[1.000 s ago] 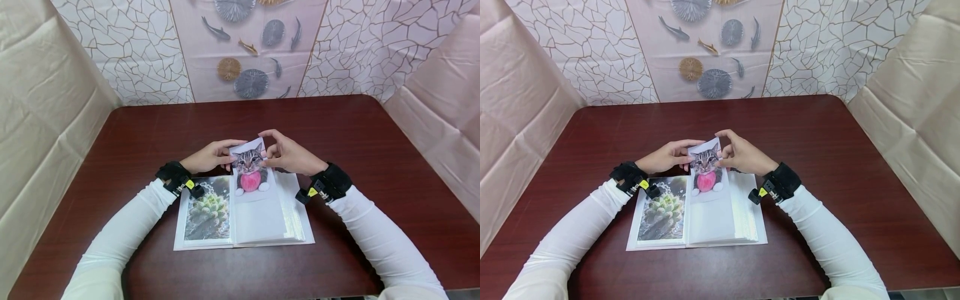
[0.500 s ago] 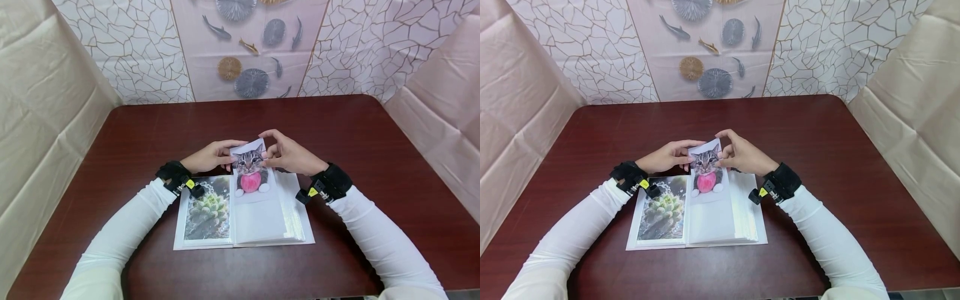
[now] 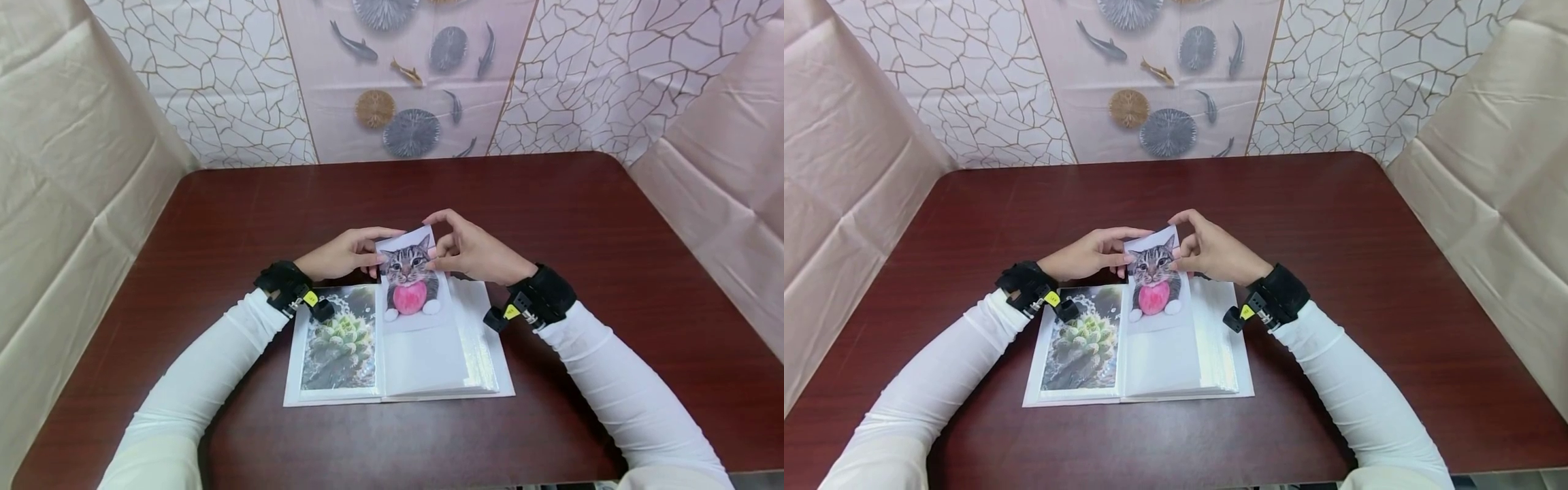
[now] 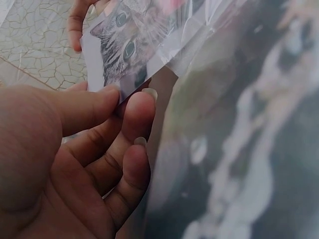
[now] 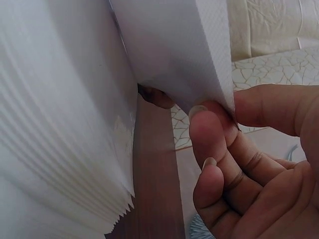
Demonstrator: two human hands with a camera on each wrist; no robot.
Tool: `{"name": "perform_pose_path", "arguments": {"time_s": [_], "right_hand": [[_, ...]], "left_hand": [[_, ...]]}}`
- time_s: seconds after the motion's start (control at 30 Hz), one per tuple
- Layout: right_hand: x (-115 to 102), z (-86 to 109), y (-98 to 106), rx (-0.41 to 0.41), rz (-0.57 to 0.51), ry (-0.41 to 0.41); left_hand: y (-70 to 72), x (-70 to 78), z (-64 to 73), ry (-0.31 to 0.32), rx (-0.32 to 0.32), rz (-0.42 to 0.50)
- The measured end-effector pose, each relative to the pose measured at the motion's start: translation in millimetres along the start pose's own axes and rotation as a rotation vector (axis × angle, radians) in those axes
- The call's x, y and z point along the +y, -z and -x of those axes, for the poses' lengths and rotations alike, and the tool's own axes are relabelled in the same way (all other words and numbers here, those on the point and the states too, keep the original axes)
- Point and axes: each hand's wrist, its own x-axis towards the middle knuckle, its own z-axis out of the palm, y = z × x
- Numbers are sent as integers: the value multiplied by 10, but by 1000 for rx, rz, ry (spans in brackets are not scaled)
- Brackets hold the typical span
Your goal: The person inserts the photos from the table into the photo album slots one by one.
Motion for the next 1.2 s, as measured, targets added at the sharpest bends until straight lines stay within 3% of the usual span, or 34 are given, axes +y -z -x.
{"name": "perform_pose_path", "arguments": {"time_s": [1.2], "right_hand": [[30,-17,-11,7,15,-6]], "left_hand": [[-10,-6,-10,2,-6,-4]]}}
